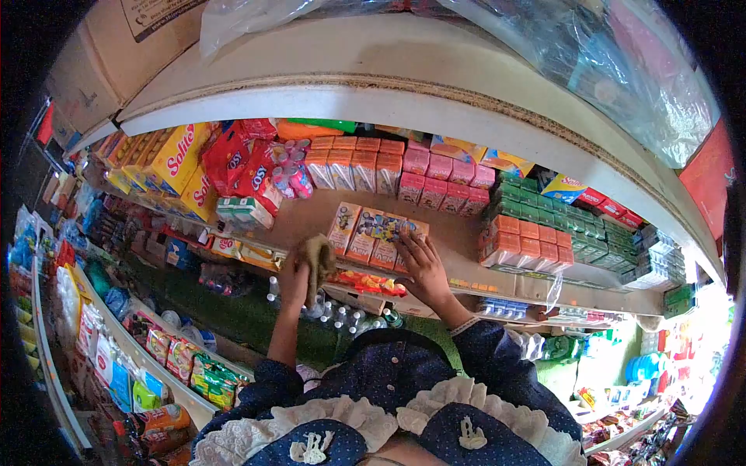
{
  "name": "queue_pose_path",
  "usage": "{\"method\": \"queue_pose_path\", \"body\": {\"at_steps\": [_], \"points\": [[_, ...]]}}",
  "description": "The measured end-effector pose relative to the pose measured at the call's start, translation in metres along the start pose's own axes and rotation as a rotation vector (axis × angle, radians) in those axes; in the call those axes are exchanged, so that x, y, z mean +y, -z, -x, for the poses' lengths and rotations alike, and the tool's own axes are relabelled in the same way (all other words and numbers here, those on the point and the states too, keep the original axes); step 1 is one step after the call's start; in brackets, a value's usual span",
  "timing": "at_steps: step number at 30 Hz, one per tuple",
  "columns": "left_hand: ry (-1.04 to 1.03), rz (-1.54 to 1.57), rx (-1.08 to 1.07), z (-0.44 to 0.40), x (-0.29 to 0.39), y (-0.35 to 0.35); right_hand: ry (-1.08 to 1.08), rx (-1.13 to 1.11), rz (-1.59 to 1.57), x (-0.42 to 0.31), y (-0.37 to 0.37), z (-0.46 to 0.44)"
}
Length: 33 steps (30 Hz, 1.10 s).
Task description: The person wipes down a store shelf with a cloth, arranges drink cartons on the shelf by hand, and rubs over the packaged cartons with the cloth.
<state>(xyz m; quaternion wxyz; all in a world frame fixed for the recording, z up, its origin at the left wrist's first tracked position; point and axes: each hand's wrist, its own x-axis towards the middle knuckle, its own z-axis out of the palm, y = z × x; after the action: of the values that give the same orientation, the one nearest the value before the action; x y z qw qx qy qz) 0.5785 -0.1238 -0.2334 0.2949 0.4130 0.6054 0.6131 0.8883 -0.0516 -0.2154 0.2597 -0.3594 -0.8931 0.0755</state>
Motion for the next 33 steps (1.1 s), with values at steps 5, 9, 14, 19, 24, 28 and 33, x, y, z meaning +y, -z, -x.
{"method": "queue_pose_path", "body": {"at_steps": [5, 9, 14, 19, 24, 28, 33], "points": [[-0.206, -0.398, -0.121, 0.007, 0.002, -0.015, 0.047, 0.107, -0.018, 0.002, -0.002, 0.006], [0.132, 0.083, 0.008, 0.001, 0.015, -0.022, 0.04, 0.187, -0.175, -0.007, 0.03, 0.001], [-0.043, 0.069, -0.199, -0.021, 0.061, -0.036, -0.277, 0.319, -0.484, 0.011, 0.049, -0.019], [-0.239, -0.122, -0.222, -0.051, 0.013, -0.077, -0.503, 0.459, -0.8, 0.055, 0.014, -0.023], [-0.014, -0.063, -0.212, -0.05, -0.018, -0.087, -0.672, 0.43, -0.911, 0.08, -0.021, -0.016], [-0.01, -0.153, -0.174, -0.018, 0.001, -0.074, -0.676, 0.304, -0.572, 0.061, 0.0, -0.022], [-0.175, -0.389, -0.168, -0.003, 0.011, -0.061, -0.446, 0.41, -0.282, 0.056, -0.01, -0.033]]}}
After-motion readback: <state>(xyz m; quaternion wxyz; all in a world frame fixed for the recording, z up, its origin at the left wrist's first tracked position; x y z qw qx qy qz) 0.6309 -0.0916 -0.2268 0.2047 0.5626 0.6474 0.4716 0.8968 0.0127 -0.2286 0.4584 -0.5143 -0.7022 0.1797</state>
